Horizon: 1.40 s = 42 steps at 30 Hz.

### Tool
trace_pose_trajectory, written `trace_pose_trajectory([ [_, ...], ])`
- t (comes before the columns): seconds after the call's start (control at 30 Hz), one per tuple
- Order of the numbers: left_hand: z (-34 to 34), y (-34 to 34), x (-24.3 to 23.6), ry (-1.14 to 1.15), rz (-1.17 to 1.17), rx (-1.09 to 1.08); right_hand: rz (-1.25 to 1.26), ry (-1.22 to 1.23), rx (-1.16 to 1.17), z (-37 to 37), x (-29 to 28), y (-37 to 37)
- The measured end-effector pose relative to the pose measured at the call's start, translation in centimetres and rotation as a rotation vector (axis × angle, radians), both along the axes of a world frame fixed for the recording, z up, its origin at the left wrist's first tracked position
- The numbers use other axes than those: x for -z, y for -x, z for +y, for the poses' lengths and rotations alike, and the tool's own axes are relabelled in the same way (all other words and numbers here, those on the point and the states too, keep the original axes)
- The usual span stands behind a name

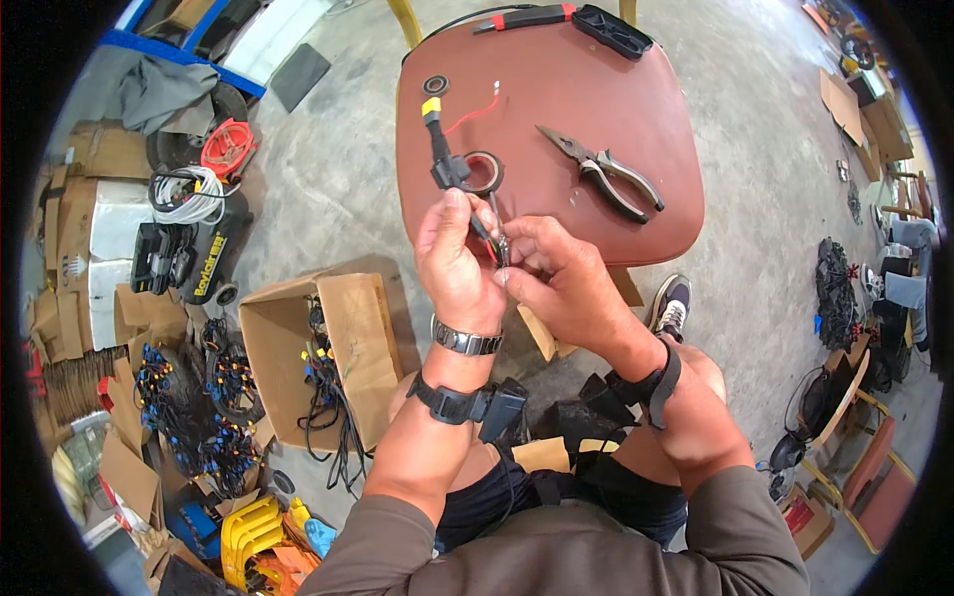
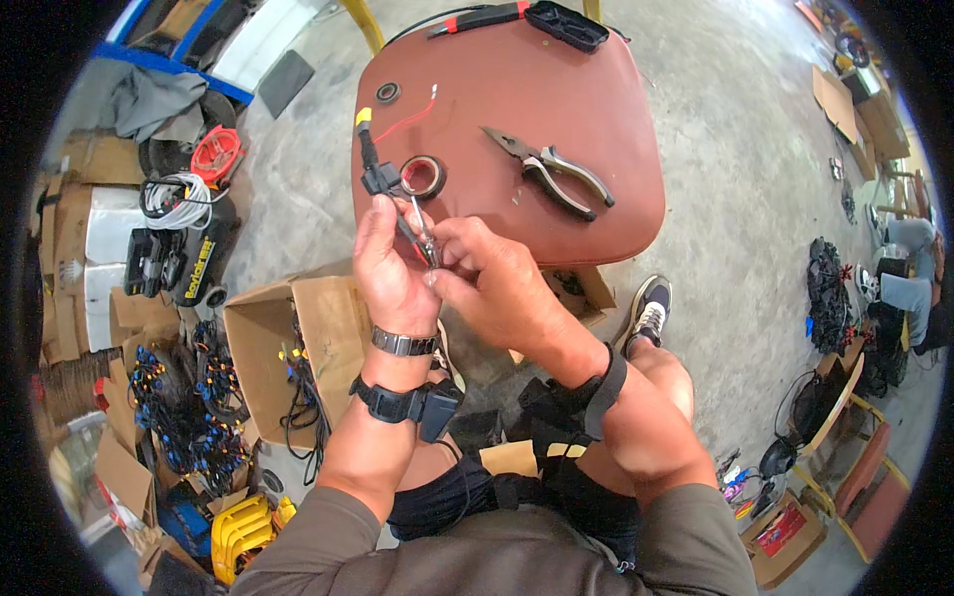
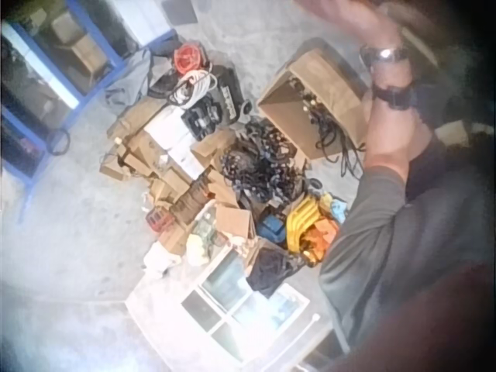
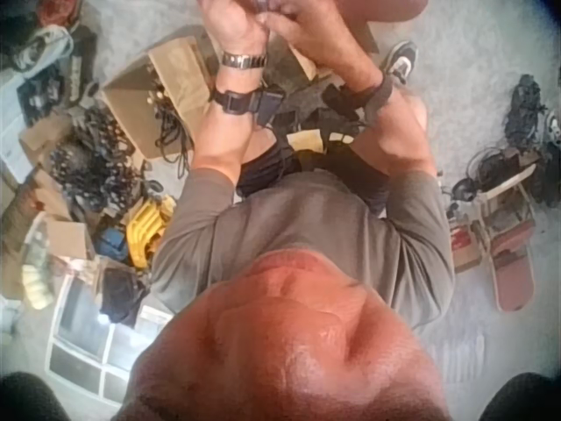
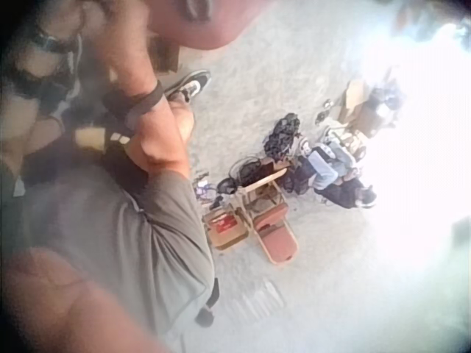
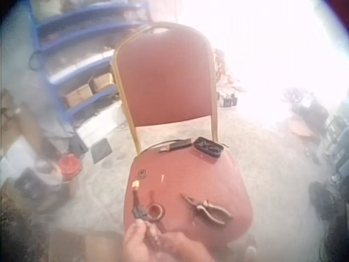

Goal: Repairing a wiring harness by cutting and taping wires.

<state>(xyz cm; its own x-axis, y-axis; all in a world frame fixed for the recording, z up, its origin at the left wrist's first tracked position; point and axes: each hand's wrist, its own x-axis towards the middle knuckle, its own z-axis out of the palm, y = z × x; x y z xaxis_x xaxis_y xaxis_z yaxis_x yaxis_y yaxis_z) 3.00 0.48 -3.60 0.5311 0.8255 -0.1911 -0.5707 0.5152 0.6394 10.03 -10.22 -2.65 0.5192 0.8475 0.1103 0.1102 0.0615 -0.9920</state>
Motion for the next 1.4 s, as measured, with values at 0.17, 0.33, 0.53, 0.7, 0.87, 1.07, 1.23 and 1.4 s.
trace_pose_trajectory([
  [0.17, 0.2, 0.6, -0.6, -0.035, -0.024, 0.104, 0.287, 0.062, -0.051, -1.4, -0.4, -1.2],
  [0.33, 0.8, 1.4, -0.6, -0.062, -0.056, 0.137, 0.537, 0.221, -0.263, -3.1, -3.0, -1.0],
  [0.53, 0.9, 1.5, -0.4, -0.045, -0.074, 0.147, 0.542, 0.255, -0.407, -3.8, -1.6, 0.0],
  [0.7, 0.9, 1.5, -0.6, -0.061, -0.066, 0.145, 0.502, 0.206, -0.378, -3.9, -1.8, 0.0],
  [0.87, 0.5, 1.3, -0.4, -0.093, -0.025, 0.153, 0.509, 0.207, -0.359, -4.2, -1.6, -0.7],
  [1.07, 0.5, 1.2, -0.5, -0.111, -0.028, 0.145, 0.597, 0.251, -0.352, -3.8, -2.3, -0.8],
  [1.23, 0.5, 1.3, -0.7, -0.085, -0.006, 0.136, 0.674, 0.256, -0.354, -3.8, -2.0, -0.9],
  [1.4, 0.6, 1.4, -0.8, -0.089, -0.010, 0.119, 0.642, 0.280, -0.371, -3.7, -2.2, -1.2],
])
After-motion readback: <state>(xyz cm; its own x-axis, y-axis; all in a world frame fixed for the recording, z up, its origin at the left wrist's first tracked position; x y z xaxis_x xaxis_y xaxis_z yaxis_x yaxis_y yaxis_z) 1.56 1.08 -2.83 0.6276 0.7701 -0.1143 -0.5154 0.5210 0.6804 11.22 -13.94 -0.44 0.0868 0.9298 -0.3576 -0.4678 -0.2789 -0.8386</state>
